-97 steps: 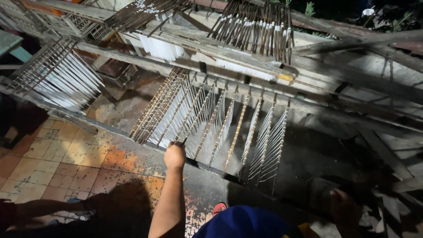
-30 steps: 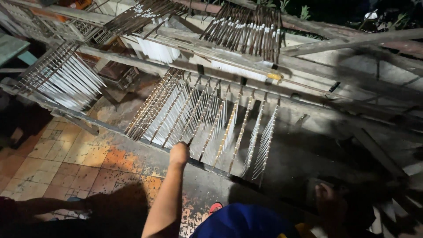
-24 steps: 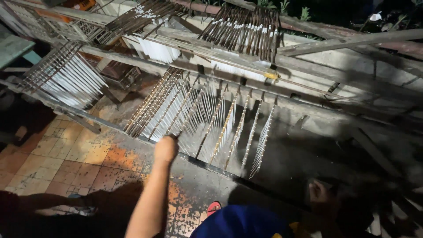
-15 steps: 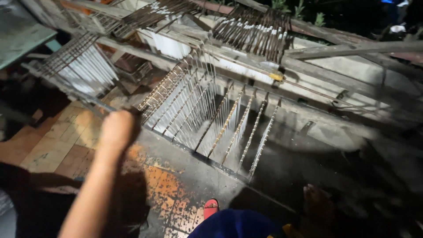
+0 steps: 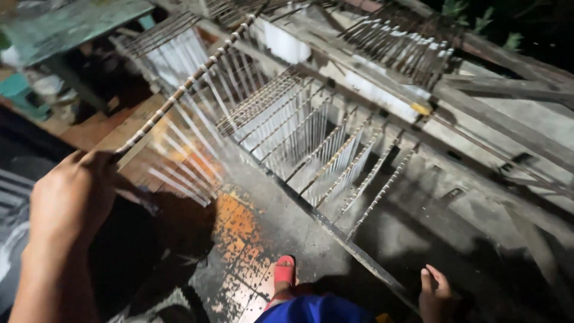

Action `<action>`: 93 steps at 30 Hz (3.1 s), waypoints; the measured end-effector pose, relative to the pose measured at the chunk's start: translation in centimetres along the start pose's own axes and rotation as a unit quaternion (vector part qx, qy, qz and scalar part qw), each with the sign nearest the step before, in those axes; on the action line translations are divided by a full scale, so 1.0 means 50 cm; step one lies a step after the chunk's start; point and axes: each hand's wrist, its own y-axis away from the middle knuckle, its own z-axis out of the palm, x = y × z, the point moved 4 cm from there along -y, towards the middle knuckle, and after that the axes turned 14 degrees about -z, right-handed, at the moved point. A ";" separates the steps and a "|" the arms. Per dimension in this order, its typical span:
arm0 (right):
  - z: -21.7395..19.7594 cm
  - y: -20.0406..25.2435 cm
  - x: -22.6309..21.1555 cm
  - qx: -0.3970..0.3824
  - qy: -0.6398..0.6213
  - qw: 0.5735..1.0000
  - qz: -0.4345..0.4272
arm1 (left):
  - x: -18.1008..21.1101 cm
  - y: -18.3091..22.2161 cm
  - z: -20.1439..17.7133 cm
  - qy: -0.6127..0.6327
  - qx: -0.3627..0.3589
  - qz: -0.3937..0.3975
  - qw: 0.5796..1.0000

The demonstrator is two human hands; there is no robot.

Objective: Dipping a rack of candle wicks into a vat of molten wax and hanging them on a frame to dry.

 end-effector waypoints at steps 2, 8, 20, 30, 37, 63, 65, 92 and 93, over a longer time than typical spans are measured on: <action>-0.011 0.011 -0.057 -0.011 0.011 1.000 0.014 | -0.054 0.050 0.009 -0.024 -0.014 -0.033 0.999; 0.053 0.058 -0.224 -0.033 0.000 0.973 -0.230 | -0.254 0.164 0.093 -0.028 0.000 -0.111 0.993; 0.415 0.177 -0.020 -0.555 0.013 0.831 0.021 | -0.491 0.312 0.018 -0.077 -0.033 -0.258 0.963; 0.719 0.286 -0.014 -0.519 0.043 0.847 -0.104 | -0.687 0.305 -0.065 -0.084 -0.059 -0.302 0.948; 0.905 0.297 -0.413 -0.444 0.038 0.840 -0.309 | -0.811 0.284 -0.087 -0.084 -0.079 -0.339 0.934; 1.247 0.273 -1.929 -0.728 -0.504 0.445 -0.135 | -0.676 0.109 -0.126 0.152 -0.113 -0.455 0.870; 1.253 0.257 -1.932 -0.731 -0.519 0.428 -0.115 | -0.658 0.094 -0.121 0.168 -0.114 -0.457 0.866; 1.340 0.373 -2.030 -0.701 -0.522 0.478 -0.082 | -0.888 0.001 -0.093 -0.004 0.078 -0.276 0.958; 1.335 0.385 -2.030 -0.701 -0.521 0.479 -0.087 | -0.883 -0.017 -0.097 -0.006 0.100 -0.269 0.958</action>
